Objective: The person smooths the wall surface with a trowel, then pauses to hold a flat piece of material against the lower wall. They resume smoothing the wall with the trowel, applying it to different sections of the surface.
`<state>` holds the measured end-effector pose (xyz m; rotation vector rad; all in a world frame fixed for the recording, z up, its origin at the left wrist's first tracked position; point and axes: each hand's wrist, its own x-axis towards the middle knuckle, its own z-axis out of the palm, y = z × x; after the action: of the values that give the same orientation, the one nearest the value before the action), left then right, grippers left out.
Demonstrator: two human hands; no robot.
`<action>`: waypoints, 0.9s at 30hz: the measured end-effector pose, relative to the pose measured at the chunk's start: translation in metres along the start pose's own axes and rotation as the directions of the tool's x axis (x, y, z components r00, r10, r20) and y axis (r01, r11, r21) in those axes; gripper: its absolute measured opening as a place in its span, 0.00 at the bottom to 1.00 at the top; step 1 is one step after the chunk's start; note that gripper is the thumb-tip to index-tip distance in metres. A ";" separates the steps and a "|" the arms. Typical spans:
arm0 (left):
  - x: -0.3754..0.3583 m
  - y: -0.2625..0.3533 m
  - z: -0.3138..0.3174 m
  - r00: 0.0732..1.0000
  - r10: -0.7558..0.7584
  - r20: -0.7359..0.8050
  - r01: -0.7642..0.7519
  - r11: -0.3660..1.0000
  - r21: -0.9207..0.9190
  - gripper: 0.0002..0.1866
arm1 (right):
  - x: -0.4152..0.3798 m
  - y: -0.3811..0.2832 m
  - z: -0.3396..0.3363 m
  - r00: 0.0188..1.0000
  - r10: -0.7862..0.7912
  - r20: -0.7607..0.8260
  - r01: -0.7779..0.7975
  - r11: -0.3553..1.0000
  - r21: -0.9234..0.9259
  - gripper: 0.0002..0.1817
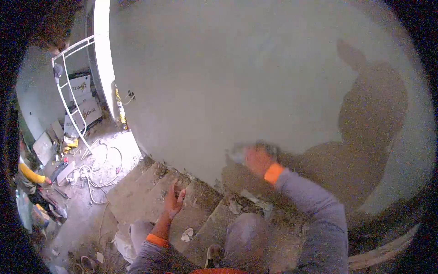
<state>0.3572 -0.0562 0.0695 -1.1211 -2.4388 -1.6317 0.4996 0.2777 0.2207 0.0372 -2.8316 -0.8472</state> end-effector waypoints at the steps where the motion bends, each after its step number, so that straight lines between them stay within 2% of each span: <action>1: 0.001 0.001 0.001 1.000 -0.015 0.024 0.016 1.000 -0.024 0.29 | 0.022 0.029 -0.059 0.990 0.095 -0.107 -0.105 0.990 -0.097 0.10; 3: 0.000 0.002 0.003 0.996 -0.049 0.077 0.053 0.997 -0.059 0.28 | 0.065 0.088 -0.179 0.908 0.278 -0.313 -0.354 0.909 -0.219 0.10; 4: -0.002 0.002 0.006 0.992 -0.072 0.103 0.079 0.995 -0.059 0.29 | 0.076 0.127 -0.220 0.748 0.255 -0.613 -0.407 0.906 -0.118 0.12; 5: -0.003 0.000 0.009 0.987 -0.096 0.126 0.104 0.993 -0.056 0.29 | 0.082 0.172 -0.251 0.591 0.048 -0.805 -0.399 0.885 -0.240 0.15; 6: -0.003 -0.001 0.011 0.982 -0.121 0.145 0.130 0.990 -0.054 0.29 | 0.089 0.202 -0.291 0.531 0.121 -0.838 -0.470 0.866 -0.173 0.17; 7: -0.002 0.000 0.013 0.982 -0.118 0.145 0.125 0.991 -0.041 0.29 | 0.096 0.220 -0.317 0.436 0.224 -0.872 -0.609 0.786 -0.103 0.18; 10: 0.002 0.008 0.014 0.982 -0.113 0.154 0.111 0.994 0.019 0.29 | 0.107 0.236 -0.322 0.459 0.354 -0.815 -0.655 0.754 -0.042 0.23; 12: 0.005 0.012 0.015 0.978 -0.116 0.170 0.102 0.991 0.092 0.30 | 0.123 0.205 -0.280 0.531 0.307 -0.790 -0.539 0.842 -0.035 0.16; 13: 0.005 0.005 0.020 0.983 -0.081 0.163 0.075 0.996 0.045 0.30 | 0.128 0.175 -0.247 0.623 0.420 -0.660 -0.537 0.843 0.029 0.12; 14: 0.006 -0.006 0.028 0.987 -0.049 0.154 0.050 0.999 -0.003 0.29 | 0.131 0.140 -0.202 0.750 0.430 -0.502 -0.478 0.877 0.038 0.08; 15: 0.006 -0.015 0.029 0.990 -0.011 0.142 0.018 0.999 -0.045 0.29 | 0.127 0.106 -0.147 0.870 0.304 -0.388 -0.342 0.939 -0.032 0.07; 16: 0.009 -0.011 0.023 0.991 -0.026 0.134 0.033 0.998 -0.052 0.29 | 0.107 0.059 -0.113 0.874 0.241 -0.422 -0.274 0.961 -0.019 0.06; 17: 0.010 0.000 0.016 0.991 -0.044 0.122 0.053 0.997 -0.064 0.29 | 0.089 0.035 -0.058 0.930 0.113 -0.349 -0.144 0.988 -0.063 0.06; 18: 0.007 0.005 0.009 0.991 -0.066 0.117 0.075 0.994 -0.075 0.29 | 0.072 0.012 -0.003 0.963 -0.017 -0.268 -0.006 0.996 -0.086 0.05; 19: 0.005 0.001 0.004 0.989 -0.090 0.114 0.098 0.992 -0.074 0.29 | 0.046 -0.022 0.023 0.991 0.132 0.004 -0.132 0.989 0.071 0.07; 20: 0.003 -0.005 0.001 0.988 -0.111 0.106 0.119 0.990 -0.077 0.29 | 0.010 -0.035 0.079 0.998 -0.065 0.020 0.066 0.997 -0.029 0.10; 22: 0.005 -0.008 -0.001 0.990 -0.117 0.073 0.124 0.988 -0.092 0.29 | -0.023 -0.043 0.093 0.948 -0.188 0.256 0.147 0.975 0.168 0.11; 24: -0.001 -0.005 -0.007 0.992 -0.106 0.065 0.112 0.987 -0.111 0.29 | -0.027 -0.030 0.079 0.971 -0.126 0.202 0.095 0.983 0.158 0.10; 26: 0.000 -0.002 -0.008 0.999 -0.031 0.018 0.032 0.999 -0.041 0.28 | 0.000 -0.002 -0.017 0.991 0.089 0.097 -0.110 0.966 0.235 0.09; 27: 0.000 0.001 -0.006 1.000 0.005 -0.004 -0.005 1.000 -0.004 0.28 | 0.024 0.029 -0.061 0.993 0.114 -0.041 -0.112 0.993 0.046 0.09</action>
<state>0.3554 -0.0612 0.0729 -1.1229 -2.4300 -1.6360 0.4884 0.2668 0.2907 -0.0971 -2.7808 -0.7514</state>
